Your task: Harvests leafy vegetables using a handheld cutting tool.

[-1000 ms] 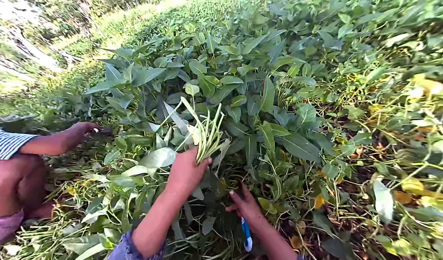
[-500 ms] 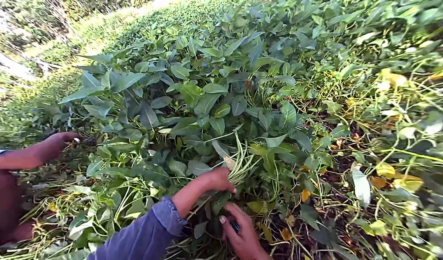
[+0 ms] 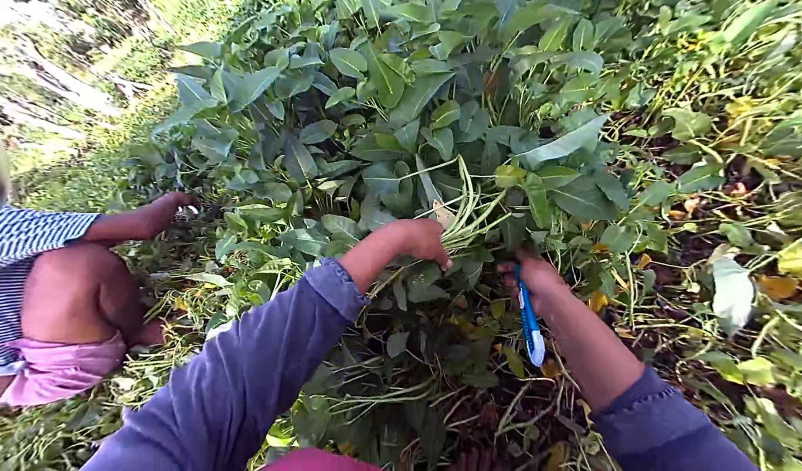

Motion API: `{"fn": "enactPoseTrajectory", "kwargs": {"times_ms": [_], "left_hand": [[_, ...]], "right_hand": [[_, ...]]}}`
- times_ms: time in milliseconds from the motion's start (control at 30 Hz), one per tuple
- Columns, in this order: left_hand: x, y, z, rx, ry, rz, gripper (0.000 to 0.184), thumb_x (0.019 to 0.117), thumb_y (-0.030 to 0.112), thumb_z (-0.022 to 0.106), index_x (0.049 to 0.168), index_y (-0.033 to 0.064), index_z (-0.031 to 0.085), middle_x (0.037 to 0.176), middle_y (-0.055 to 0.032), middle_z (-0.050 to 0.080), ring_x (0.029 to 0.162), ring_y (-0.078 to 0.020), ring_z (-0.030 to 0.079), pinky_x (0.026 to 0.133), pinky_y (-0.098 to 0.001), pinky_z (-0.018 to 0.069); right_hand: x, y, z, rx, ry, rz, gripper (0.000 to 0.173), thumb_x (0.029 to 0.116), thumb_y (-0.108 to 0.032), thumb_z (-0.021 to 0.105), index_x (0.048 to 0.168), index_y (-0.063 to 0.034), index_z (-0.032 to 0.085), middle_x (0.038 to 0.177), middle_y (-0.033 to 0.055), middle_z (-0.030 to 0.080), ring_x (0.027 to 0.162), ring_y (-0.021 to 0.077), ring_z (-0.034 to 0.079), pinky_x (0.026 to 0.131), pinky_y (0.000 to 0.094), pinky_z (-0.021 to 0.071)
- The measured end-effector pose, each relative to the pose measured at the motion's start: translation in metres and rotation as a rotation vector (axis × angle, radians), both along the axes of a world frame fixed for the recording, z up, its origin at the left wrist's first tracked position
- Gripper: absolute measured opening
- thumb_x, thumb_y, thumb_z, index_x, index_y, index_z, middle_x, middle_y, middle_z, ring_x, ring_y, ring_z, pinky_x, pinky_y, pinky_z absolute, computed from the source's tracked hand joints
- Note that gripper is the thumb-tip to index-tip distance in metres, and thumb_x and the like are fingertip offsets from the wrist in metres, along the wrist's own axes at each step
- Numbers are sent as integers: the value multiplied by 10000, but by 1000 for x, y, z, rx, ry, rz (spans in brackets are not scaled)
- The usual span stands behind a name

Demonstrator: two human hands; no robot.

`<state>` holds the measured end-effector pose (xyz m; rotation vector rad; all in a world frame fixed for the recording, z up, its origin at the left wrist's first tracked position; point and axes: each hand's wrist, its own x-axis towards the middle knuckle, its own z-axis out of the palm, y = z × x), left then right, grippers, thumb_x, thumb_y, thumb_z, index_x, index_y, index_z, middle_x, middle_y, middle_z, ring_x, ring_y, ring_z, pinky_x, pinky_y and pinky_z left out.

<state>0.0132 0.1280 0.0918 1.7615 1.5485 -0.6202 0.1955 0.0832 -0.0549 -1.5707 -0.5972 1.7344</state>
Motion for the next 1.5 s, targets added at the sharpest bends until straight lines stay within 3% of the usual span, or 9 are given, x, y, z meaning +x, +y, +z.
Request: {"fn": "enactPoseTrajectory", "kwargs": {"times_ms": [267, 400, 500, 667, 833, 1067, 1267, 1400, 1500], "left_hand": [[-45, -78, 78, 287, 79, 24, 170, 945, 266, 751, 958, 100, 716, 832, -74, 683, 772, -230, 661, 730, -509, 553], [-43, -148, -8, 14, 47, 121, 265, 989, 273, 673, 1076, 25, 704, 1016, -176, 701, 985, -345, 674, 901, -591, 519], [-56, -182, -73, -161, 84, 127, 374, 1019, 283, 608, 1214, -34, 649, 1225, -280, 642, 1196, -454, 599, 1003, -659, 450], [-70, -203, -85, -236, 15, 190, 570, 937, 340, 746, 1357, -8, 579, 1310, -274, 607, 1260, -439, 564, 1066, -635, 422], [-107, -165, -20, -204, -170, 354, 339, 951, 240, 739, 1174, -7, 673, 1059, -157, 701, 981, -248, 671, 940, -487, 525], [-112, -149, 20, -237, -263, 570, 131, 983, 126, 683, 1060, 23, 658, 818, -34, 714, 725, -93, 684, 739, -266, 574], [-121, -165, 25, -168, -235, 557, 126, 977, 155, 698, 1044, 50, 681, 864, -15, 699, 772, -67, 652, 748, -263, 544], [-146, -174, 34, -124, -413, 654, 79, 979, 54, 637, 1019, 44, 705, 823, -14, 741, 767, -80, 696, 767, -242, 570], [-135, -176, 28, -37, -438, 695, 87, 970, 56, 669, 1044, 37, 712, 883, -30, 759, 827, -96, 711, 807, -263, 575]], "right_hand": [[2, -54, -1, 287, 277, 750, 564, 1114, -438, 181, 1398, -130, 559, 983, 48, 697, 556, 66, 532, 516, 213, 458], [-8, -47, -12, 5, -94, 623, 306, 1122, -197, 363, 1224, -5, 578, 812, 49, 605, 591, 109, 535, 562, 260, 473], [4, -24, -22, 4, -213, 509, 440, 1139, -364, 311, 1375, -71, 539, 993, 86, 658, 633, 125, 541, 571, 292, 455], [24, 1, -4, 20, -135, 559, 450, 1135, -408, 287, 1406, -116, 498, 1086, 60, 705, 635, 99, 585, 560, 256, 479], [26, 1, 4, 179, 161, 906, 566, 1114, -491, 244, 1314, -100, 602, 961, 48, 709, 572, 63, 552, 520, 199, 457], [-48, -18, -20, 27, -350, 833, 589, 1111, -491, 321, 1256, 9, 596, 893, 128, 584, 661, 184, 540, 649, 355, 495], [-51, -15, -28, 310, -412, 1011, 481, 1139, -299, 315, 1573, -108, 394, 1390, 308, 560, 1282, 475, 552, 1079, 637, 411], [-19, -12, 1, 287, -257, 1016, 445, 1142, -247, 310, 1580, -276, 383, 947, 105, 630, 693, 190, 545, 630, 357, 459], [6, -13, 14, 113, 143, 918, 409, 1136, -376, 282, 1454, -193, 462, 847, 29, 631, 539, 66, 513, 493, 204, 444]]}}
